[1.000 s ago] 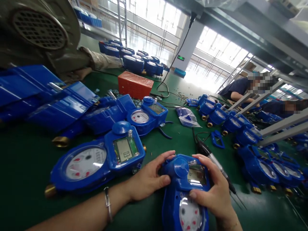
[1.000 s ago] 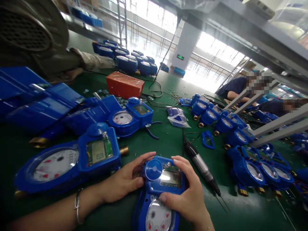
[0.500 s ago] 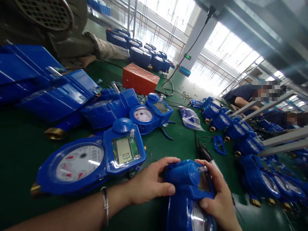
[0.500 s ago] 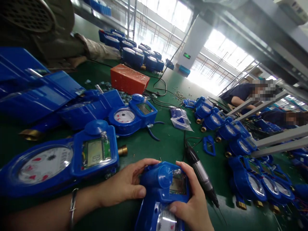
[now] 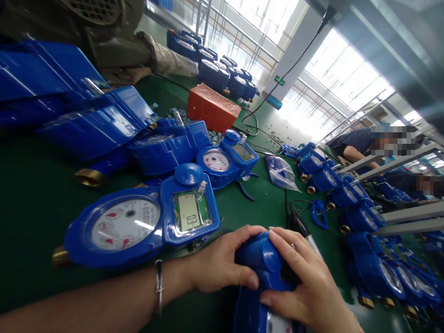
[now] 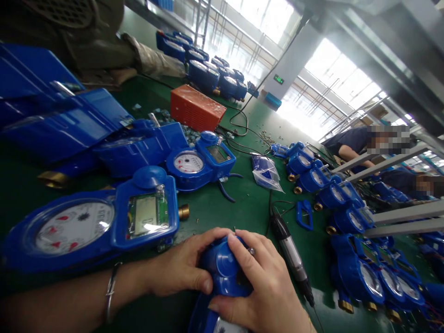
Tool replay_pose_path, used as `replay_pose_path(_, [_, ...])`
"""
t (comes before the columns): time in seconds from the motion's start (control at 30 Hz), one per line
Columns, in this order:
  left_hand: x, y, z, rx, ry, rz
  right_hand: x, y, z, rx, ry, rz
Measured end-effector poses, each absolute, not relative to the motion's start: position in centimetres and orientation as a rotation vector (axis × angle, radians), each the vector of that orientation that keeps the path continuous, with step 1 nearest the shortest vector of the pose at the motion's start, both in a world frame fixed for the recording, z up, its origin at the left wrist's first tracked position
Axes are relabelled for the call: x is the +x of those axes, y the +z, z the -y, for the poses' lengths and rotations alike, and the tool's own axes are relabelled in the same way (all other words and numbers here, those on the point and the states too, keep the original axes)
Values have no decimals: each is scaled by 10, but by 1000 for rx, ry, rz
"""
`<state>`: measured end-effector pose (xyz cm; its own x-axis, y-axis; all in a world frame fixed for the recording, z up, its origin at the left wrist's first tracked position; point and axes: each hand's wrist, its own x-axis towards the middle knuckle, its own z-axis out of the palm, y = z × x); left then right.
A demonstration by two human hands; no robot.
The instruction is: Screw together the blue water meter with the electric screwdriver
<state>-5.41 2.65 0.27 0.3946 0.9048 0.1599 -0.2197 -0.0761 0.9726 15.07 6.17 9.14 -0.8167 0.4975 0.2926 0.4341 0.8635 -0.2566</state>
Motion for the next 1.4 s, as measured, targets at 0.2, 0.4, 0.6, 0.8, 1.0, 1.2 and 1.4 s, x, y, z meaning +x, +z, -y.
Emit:
replay_pose_path(0.2, [-55,4,-27,1370,1095,-716,149,97,-66,-671,349,2701])
replay_pose_path(0.4, [-56,6,-27,1366,1105,-675,149,105,-65,-700,344,2761])
replay_pose_path(0.6, [-63,12,-29,1327,1032,-632,183,106,-68,-963,635,2814])
replay_pose_path(0.8, [-59,25,-24,1290,991,-621,198,74,-60,-891,662,2488])
replay_pose_path(1.0, [-50,40,-13,1390,932,-928,179,73,-60,-674,468,2348])
replay_pose_path(1.2, [-51,43,-10,1300,910,-985,173,77,-65,-649,514,2320])
replay_pose_path(1.4, [-54,44,-13,1326,890,-980,171,72,-64,-646,607,2281])
